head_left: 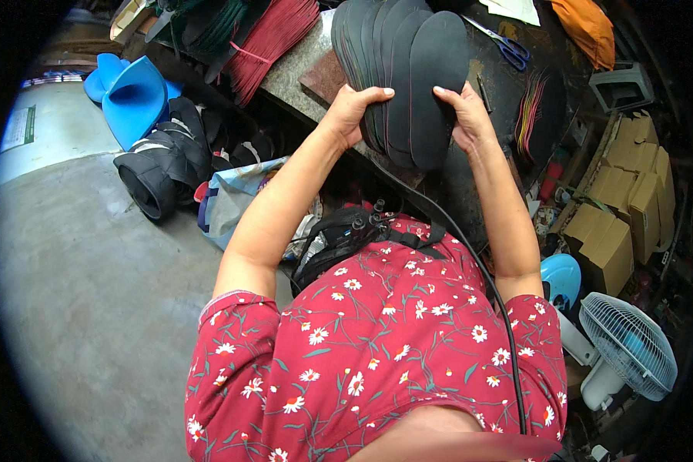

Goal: The person repeatedly punches holes along the edges of black shoe insoles using a handheld punch tool and a hammer on a wooden block. They handle multiple insoles one at a time, repositioning each piece to continue punching along the perimeter.

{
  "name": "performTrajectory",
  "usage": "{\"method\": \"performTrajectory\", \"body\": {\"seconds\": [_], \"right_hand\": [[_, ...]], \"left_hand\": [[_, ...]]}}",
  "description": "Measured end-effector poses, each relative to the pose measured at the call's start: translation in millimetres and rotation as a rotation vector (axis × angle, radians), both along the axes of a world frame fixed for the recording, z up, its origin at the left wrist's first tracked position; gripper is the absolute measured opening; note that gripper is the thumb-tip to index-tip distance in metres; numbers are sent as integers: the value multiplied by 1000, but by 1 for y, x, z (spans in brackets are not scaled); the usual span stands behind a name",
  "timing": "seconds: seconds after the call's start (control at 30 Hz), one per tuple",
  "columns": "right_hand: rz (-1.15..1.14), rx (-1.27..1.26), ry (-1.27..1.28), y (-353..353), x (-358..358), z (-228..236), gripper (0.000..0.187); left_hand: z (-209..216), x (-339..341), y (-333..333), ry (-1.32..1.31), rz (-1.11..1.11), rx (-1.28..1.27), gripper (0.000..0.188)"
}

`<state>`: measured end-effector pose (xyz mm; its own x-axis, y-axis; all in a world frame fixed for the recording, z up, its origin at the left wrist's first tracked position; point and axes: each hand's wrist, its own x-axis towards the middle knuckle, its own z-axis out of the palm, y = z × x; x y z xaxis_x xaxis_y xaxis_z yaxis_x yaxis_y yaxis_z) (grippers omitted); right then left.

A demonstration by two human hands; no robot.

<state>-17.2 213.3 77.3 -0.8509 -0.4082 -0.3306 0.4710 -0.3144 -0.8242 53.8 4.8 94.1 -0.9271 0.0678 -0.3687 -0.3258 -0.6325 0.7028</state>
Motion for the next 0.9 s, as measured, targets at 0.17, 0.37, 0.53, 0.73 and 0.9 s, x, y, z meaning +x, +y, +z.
{"method": "performTrajectory", "body": {"seconds": [0.17, 0.37, 0.53, 0.73, 0.9], "right_hand": [[-110, 37, -71, -4, 7, 1, 47], [-38, -15, -54, -12, 8, 0, 52], [-20, -48, -72, -17, 8, -7, 41], [-144, -48, -84, -14, 17, -11, 44], [-97, -101, -69, -15, 23, -4, 48]], "left_hand": [[-6, 0, -2, -80, 92, 93, 39], [-9, 2, -7, -28, 22, -97, 39], [-9, 5, -9, -62, 80, -32, 34], [-3, 11, -12, -53, 104, -138, 33], [3, 8, -13, -103, 155, 89, 34]]}}
